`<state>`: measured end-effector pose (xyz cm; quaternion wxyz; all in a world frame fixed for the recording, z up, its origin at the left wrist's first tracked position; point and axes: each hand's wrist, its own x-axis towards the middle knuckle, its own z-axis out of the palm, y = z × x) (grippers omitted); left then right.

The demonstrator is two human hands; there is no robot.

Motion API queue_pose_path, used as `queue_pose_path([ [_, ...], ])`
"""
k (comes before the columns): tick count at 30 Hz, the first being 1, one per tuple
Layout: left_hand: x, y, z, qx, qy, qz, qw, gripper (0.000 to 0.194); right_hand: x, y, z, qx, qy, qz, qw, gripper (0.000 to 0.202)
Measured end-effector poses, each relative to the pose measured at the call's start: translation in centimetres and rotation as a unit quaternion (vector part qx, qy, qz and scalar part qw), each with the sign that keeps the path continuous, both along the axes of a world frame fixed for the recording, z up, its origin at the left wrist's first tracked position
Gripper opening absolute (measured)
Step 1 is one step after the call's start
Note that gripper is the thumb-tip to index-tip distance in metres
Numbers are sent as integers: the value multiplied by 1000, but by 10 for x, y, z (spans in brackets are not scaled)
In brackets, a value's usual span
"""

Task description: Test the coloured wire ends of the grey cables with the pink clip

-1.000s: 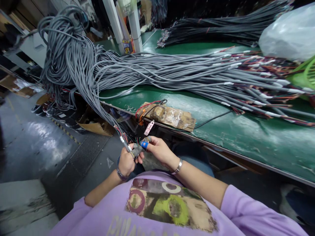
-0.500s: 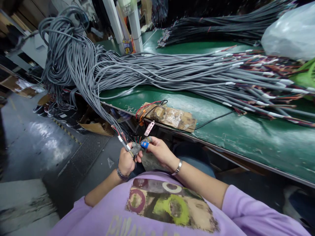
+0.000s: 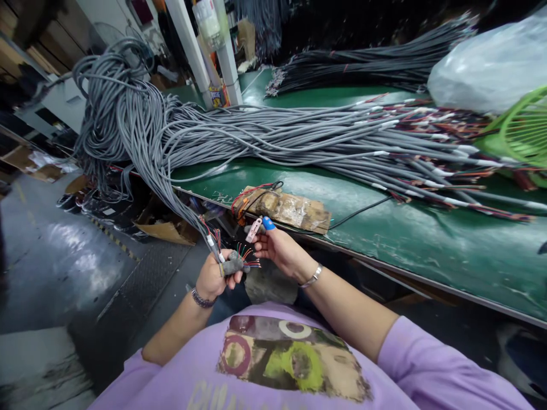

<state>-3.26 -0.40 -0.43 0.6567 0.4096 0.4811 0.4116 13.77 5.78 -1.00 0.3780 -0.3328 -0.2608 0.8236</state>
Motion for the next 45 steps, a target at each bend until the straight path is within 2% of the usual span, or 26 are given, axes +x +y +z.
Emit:
queue_pose_path([
  [4, 6, 9, 2, -6, -8, -23, 1000, 34, -6, 3, 3, 20, 12, -15, 1000, 37],
  [12, 14, 17, -2, -23, -9, -11, 1000, 38, -13, 1, 8, 16, 3, -74, 997, 38],
  [17, 17, 18, -3, -30, -7, -17, 999, 39, -16, 2, 4, 12, -13, -99, 995, 43],
  [26, 17, 13, 2, -32, -4, -19, 999, 40, -13, -4, 4, 19, 6, -53, 998, 46],
  [30, 16, 6, 3, -27, 11, -14, 999, 42, -10, -5, 6, -9, 13, -36, 999, 47],
  [33, 18, 1, 2, -16, 7, 7, 1000, 40, -9, -5, 7, -14, 24, -24, 999, 44],
  [38, 23, -2, 6, -20, -5, 44, 999, 40, -10, -5, 6, 30, -1, -37, 999, 33],
  [40, 24, -1, 8, -19, -14, 53, 998, 38, -11, -6, 3, 50, -23, -61, 997, 36],
  [43, 25, 1, 10, -15, -20, 59, 998, 34, -12, -8, -2, 106, -92, -141, 980, 40],
  [45, 26, 2, 10, -15, -22, 57, 998, 33, -13, -8, -4, 123, -115, -160, 973, 43],
])
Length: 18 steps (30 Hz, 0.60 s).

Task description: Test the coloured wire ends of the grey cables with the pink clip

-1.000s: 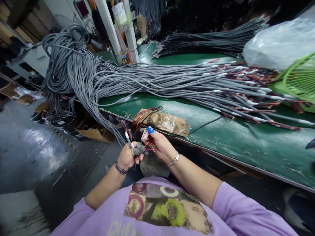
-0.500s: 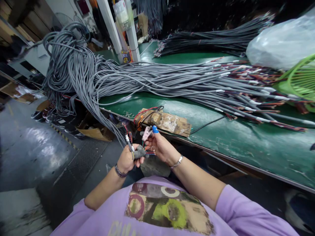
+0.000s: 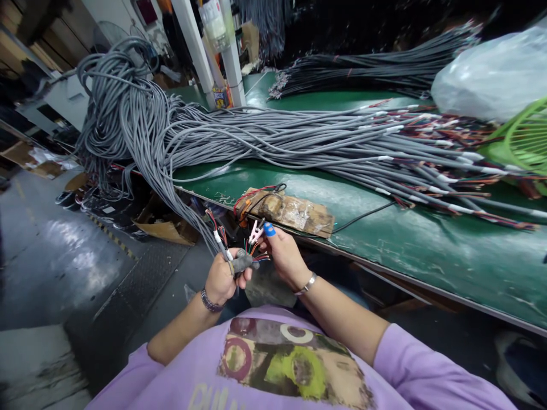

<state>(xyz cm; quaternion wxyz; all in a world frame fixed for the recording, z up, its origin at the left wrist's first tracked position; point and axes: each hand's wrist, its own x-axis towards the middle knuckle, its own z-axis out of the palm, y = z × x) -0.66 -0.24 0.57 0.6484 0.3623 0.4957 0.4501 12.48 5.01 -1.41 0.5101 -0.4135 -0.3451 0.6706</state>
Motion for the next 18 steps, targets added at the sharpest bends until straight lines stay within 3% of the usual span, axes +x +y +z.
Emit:
queue_pose_path([
  [6, 3, 3, -4, -8, 9, 4, 1000, 36, -4, 6, 5, -96, 122, 114, 981, 49],
  [18, 6, 2, -6, -21, 18, 1, 1000, 33, -7, 8, 5, -131, 158, 92, 974, 49],
])
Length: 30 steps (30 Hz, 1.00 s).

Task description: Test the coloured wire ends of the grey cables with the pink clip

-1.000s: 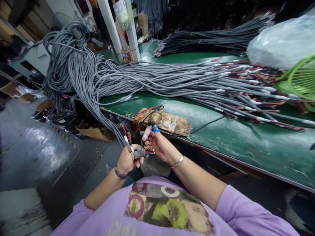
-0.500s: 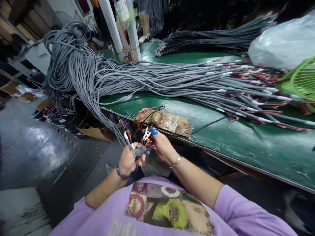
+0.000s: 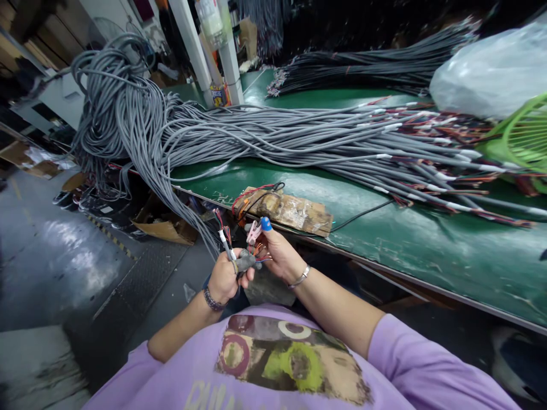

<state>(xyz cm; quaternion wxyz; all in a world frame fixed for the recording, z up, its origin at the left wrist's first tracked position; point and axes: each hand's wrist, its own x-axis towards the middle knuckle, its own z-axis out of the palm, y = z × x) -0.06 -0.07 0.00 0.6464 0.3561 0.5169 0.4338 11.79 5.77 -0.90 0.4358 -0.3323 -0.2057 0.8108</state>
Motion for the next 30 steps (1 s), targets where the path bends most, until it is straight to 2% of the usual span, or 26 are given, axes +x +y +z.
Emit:
queue_pose_path([
  [5, -3, -5, 2, 4, 1, -1, 1000, 33, 6, 0, -1, 12, 19, 35, 999, 54],
  [11, -5, -9, 2, 16, 2, 13, 1000, 34, 8, 0, -2, 14, 6, 6, 1000, 34],
  [14, -5, -7, 3, 21, -8, 32, 999, 34, 7, -1, -5, 78, -45, -32, 995, 35],
  [17, -5, -5, 3, 26, -23, 36, 999, 31, 7, -3, -9, 161, -126, -94, 974, 40],
  [19, -4, -4, 3, 26, -30, 35, 999, 29, 7, -2, -10, 179, -131, -92, 971, 44],
  [24, -3, -1, 0, 23, -35, 36, 998, 28, 4, 2, -6, 79, -5, 1, 997, 45],
  [30, -2, 1, -5, 18, -23, 25, 999, 30, 0, 6, -8, 40, 45, -20, 998, 39],
])
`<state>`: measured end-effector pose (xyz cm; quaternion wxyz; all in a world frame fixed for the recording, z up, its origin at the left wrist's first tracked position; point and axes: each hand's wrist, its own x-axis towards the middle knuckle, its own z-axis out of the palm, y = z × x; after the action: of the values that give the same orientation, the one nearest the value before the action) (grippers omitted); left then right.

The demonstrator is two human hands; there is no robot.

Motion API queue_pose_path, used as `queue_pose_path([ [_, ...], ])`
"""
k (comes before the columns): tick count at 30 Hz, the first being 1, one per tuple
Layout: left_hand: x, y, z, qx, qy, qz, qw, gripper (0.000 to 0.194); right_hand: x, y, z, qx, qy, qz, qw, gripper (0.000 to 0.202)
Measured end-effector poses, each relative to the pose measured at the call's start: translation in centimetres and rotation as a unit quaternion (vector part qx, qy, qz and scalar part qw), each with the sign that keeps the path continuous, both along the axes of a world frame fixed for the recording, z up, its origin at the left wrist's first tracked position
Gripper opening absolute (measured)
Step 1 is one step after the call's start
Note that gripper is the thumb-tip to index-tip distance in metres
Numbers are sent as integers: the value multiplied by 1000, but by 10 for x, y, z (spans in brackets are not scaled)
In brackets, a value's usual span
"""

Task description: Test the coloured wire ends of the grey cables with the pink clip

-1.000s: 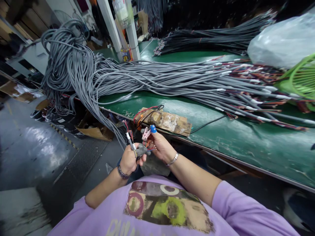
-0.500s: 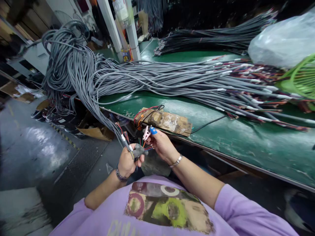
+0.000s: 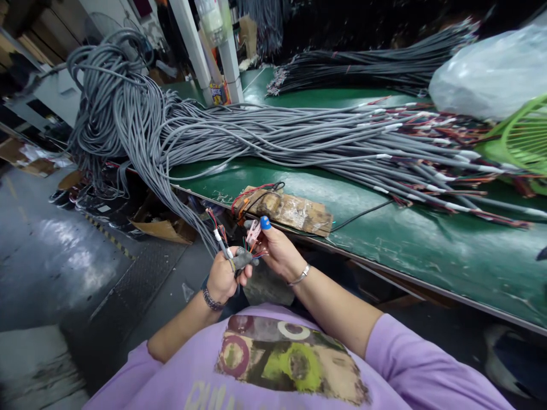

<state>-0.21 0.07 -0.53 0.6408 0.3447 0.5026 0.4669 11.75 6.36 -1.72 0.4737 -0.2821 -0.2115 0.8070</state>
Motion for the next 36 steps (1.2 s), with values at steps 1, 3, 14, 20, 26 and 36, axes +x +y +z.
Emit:
queue_pose_path([
  [1, 0, 0, -1, 0, 0, 0, 1000, 30, 0, 0, -1, -5, 3, 4, 1000, 40],
  [3, 0, -1, -1, 2, 0, 2, 1000, 29, 1, -1, -1, -17, 10, 16, 1000, 41],
  [14, -3, -13, 4, 20, -8, 23, 999, 31, 11, -6, 5, 2, -14, 49, 999, 29],
  [20, -1, -13, 2, 52, -13, 61, 997, 29, 9, -8, -10, 111, -130, -51, 984, 41],
  [26, 1, -18, 1, 89, -8, 52, 995, 30, 7, -4, -14, 95, -110, -13, 989, 48],
  [36, 4, -8, 1, 31, 9, 60, 998, 30, 4, -3, -2, -20, 25, 59, 998, 39],
])
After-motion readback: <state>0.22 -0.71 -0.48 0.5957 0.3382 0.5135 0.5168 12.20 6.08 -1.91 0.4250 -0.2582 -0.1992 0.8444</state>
